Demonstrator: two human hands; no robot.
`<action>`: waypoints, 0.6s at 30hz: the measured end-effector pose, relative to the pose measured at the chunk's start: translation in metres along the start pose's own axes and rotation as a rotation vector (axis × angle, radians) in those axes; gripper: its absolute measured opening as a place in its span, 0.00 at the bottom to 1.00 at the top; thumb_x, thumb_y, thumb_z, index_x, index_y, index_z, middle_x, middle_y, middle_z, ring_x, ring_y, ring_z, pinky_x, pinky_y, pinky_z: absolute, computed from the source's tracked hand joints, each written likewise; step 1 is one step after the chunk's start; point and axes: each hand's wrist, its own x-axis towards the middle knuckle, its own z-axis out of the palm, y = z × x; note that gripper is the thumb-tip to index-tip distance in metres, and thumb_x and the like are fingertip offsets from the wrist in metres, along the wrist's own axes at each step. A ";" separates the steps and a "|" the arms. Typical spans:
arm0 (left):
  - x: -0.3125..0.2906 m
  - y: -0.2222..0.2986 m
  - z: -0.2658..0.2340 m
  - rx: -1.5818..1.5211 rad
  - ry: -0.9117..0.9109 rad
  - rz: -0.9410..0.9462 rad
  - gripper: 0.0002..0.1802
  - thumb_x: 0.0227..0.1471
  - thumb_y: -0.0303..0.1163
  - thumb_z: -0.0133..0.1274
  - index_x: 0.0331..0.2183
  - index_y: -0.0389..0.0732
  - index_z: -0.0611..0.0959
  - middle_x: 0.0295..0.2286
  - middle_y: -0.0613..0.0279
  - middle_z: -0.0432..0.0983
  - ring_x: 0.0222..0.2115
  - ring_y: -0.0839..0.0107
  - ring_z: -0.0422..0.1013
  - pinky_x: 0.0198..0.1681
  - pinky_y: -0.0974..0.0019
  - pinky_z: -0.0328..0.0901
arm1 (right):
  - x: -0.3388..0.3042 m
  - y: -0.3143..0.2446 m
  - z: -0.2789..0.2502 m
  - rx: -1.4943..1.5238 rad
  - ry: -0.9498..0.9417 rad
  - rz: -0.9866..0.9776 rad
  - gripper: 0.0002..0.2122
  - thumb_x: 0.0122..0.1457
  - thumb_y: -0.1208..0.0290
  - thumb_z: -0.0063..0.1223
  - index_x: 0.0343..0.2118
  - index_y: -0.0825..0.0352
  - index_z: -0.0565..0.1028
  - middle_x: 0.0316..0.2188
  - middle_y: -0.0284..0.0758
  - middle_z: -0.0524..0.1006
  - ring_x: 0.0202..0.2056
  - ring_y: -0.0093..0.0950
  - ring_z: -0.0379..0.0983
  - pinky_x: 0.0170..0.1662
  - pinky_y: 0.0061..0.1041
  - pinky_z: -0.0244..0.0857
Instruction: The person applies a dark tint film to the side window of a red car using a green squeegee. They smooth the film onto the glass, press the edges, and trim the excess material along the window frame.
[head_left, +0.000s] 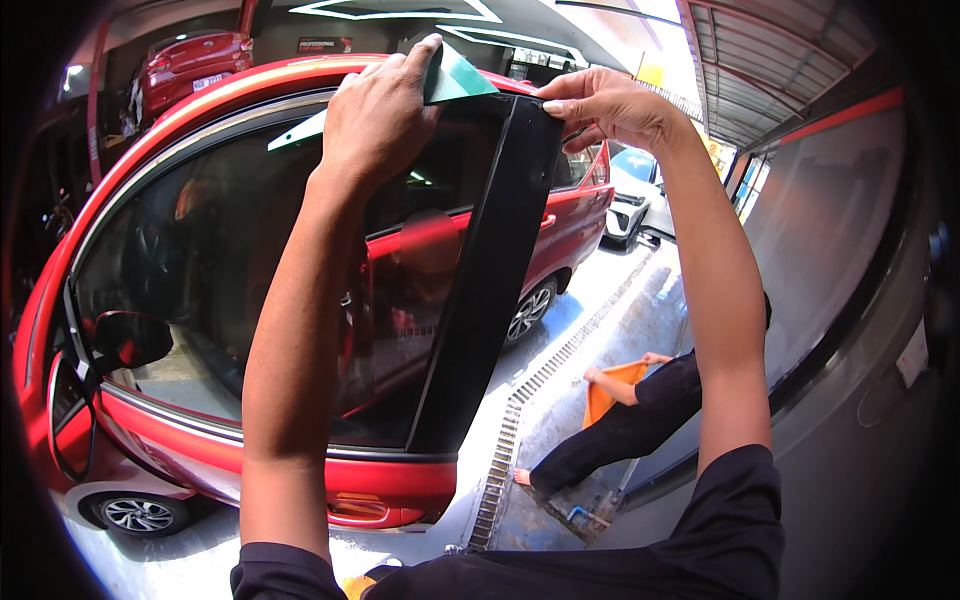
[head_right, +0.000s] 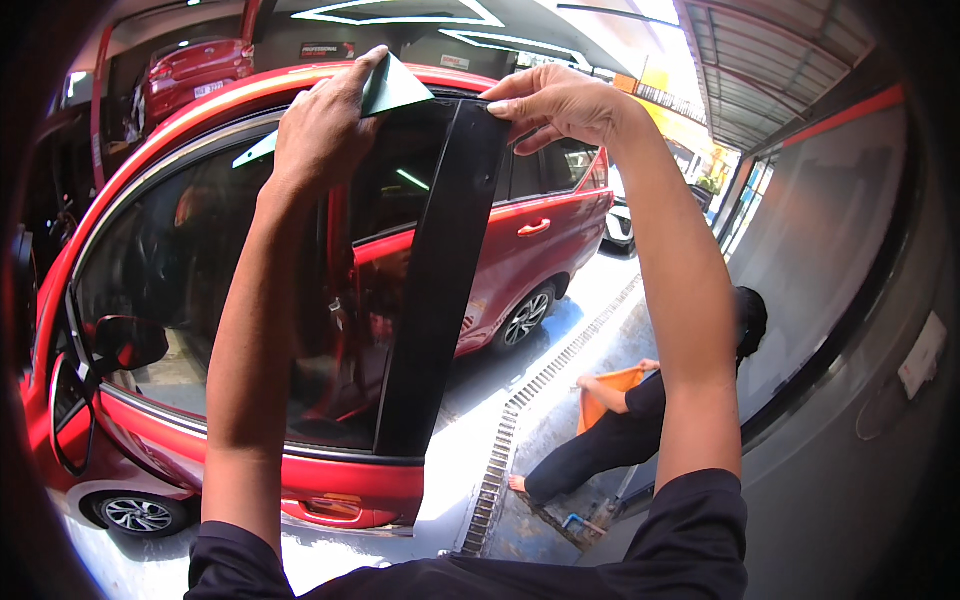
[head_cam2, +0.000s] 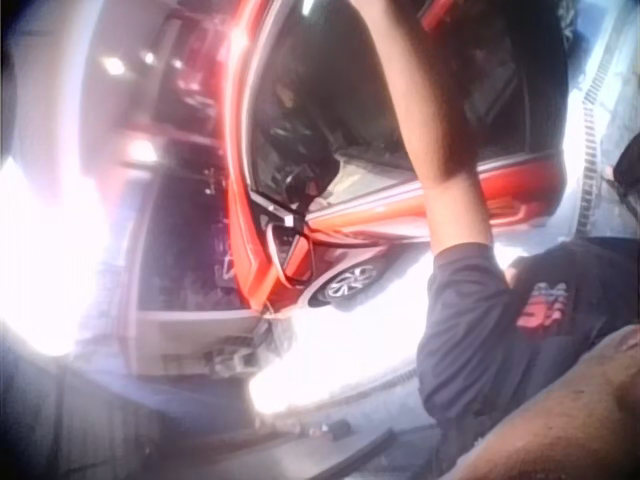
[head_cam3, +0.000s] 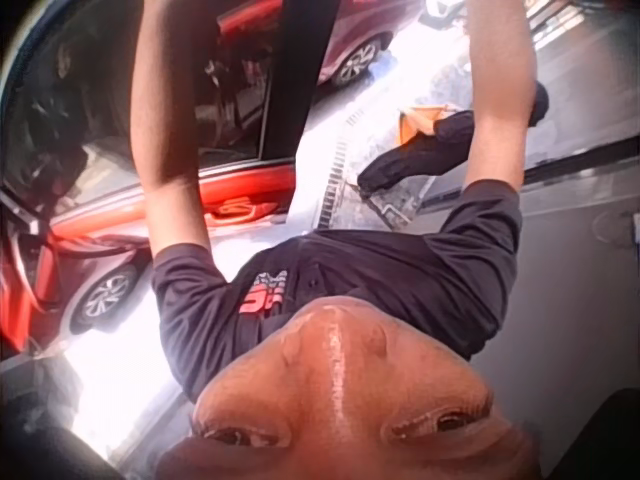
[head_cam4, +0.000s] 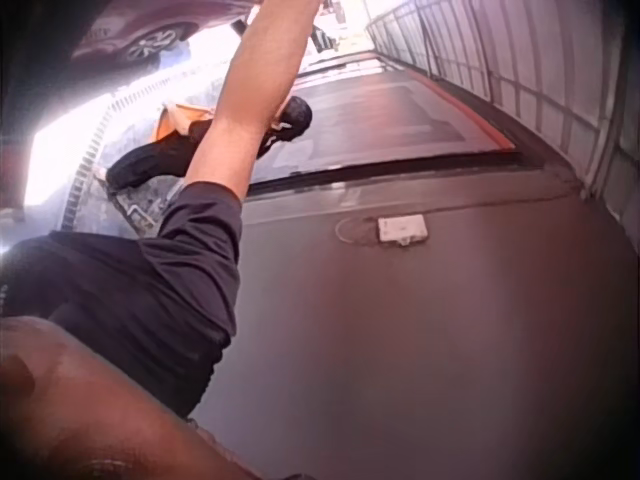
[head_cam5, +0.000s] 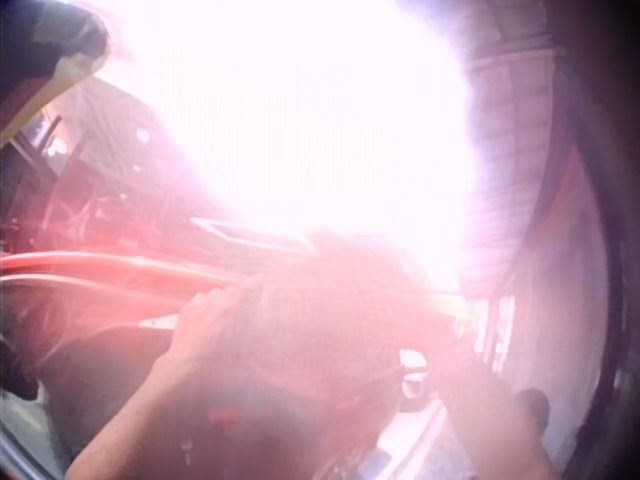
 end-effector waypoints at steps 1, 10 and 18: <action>0.000 0.000 0.002 0.000 0.003 0.004 0.39 0.53 0.35 0.62 0.65 0.55 0.68 0.47 0.48 0.80 0.48 0.50 0.76 0.53 0.50 0.69 | 0.003 0.001 -0.001 -0.001 -0.008 0.016 0.15 0.60 0.65 0.68 0.47 0.63 0.83 0.31 0.31 0.85 0.33 0.23 0.83 0.35 0.28 0.81; 0.002 0.001 0.004 0.022 0.003 -0.008 0.38 0.53 0.35 0.60 0.65 0.57 0.69 0.47 0.47 0.80 0.49 0.48 0.76 0.53 0.48 0.69 | 0.020 0.000 0.006 -0.240 0.066 -0.009 0.19 0.55 0.49 0.70 0.35 0.62 0.84 0.30 0.33 0.85 0.27 0.23 0.82 0.37 0.26 0.80; 0.004 -0.005 0.007 0.030 0.015 0.014 0.38 0.56 0.42 0.62 0.65 0.59 0.68 0.45 0.47 0.81 0.47 0.50 0.78 0.49 0.49 0.72 | -0.001 -0.003 -0.003 -0.088 -0.045 -0.080 0.17 0.64 0.59 0.61 0.50 0.64 0.82 0.34 0.33 0.84 0.34 0.23 0.83 0.42 0.28 0.80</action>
